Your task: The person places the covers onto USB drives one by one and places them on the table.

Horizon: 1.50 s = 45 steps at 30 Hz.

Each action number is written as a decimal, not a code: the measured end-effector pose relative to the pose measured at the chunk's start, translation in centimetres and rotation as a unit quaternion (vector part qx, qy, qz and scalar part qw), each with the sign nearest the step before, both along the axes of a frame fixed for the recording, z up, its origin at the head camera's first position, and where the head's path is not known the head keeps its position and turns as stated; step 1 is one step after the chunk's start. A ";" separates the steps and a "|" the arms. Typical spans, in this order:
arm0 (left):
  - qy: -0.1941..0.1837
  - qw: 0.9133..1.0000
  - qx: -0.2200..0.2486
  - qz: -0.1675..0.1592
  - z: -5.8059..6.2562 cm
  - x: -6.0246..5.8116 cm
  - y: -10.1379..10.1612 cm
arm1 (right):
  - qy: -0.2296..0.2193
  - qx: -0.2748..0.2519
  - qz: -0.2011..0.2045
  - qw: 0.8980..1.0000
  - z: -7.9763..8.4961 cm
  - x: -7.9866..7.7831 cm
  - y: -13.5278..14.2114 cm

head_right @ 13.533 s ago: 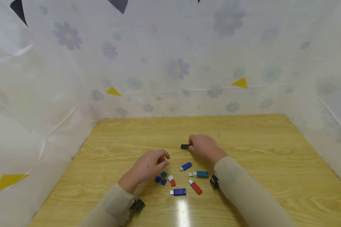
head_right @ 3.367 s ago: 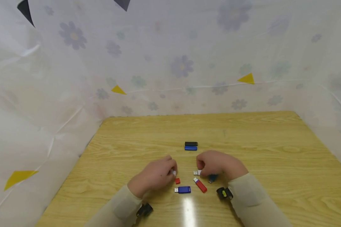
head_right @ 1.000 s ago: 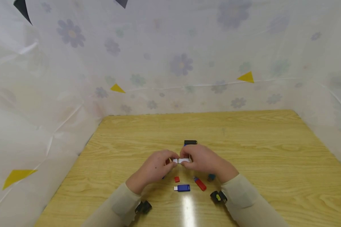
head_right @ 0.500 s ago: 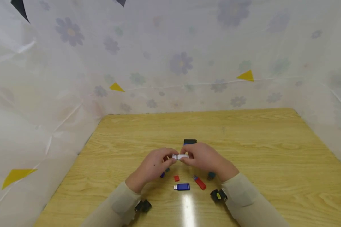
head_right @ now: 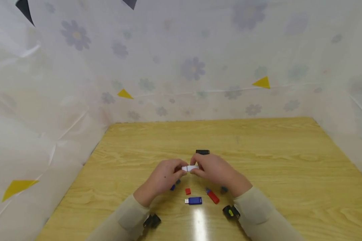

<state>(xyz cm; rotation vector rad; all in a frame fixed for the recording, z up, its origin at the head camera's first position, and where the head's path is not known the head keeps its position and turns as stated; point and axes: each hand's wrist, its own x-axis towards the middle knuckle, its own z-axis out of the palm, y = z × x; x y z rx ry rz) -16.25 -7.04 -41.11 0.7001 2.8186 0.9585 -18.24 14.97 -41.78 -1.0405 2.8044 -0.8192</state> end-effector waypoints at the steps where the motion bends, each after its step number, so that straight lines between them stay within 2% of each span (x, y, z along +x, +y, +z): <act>1: 0.001 1.000 -0.002 0.002 -0.1 0.0 0.0 | 0.003 0.004 0.000 1.000 0.0 0.0 -0.1; 8: 0.008 1.000 -0.010 0.016 -0.4 0.2 0.1 | 0.029 0.020 0.000 0.999 -0.5 0.2 -0.7; 13: 0.016 1.000 -0.010 0.011 -0.3 -0.1 0.0 | 0.008 0.003 -0.015 1.000 -0.3 0.1 -0.6; 16: -0.011 1.000 0.014 0.004 -0.2 -0.4 -0.1 | -0.013 -0.015 -0.027 0.999 -0.1 0.0 -0.1; 18: -0.043 0.998 0.044 0.005 -0.2 -0.8 -0.3 | -0.024 -0.022 -0.038 0.999 0.0 -0.2 0.2; 23: -0.090 0.990 0.101 0.032 -0.7 -1.5 -1.1 | -0.040 -0.031 -0.096 0.994 -0.3 -1.4 1.3; 26: -0.101 0.988 0.105 0.046 -0.9 -1.6 -1.5 | -0.055 -0.030 -0.131 0.989 -0.7 -1.9 2.1; 29: -0.104 0.989 0.099 0.042 -1.0 -1.6 -1.7 | -0.064 -0.017 -0.150 0.986 -1.2 -2.3 2.7; 38: -0.108 0.989 0.102 0.018 -1.5 -1.4 -2.5 | -0.064 0.051 -0.138 0.987 -3.2 -3.0 2.2; 45: -0.112 0.988 0.101 0.019 -1.7 -1.2 -2.7 | -0.067 0.038 -0.148 0.986 -3.4 -2.8 1.5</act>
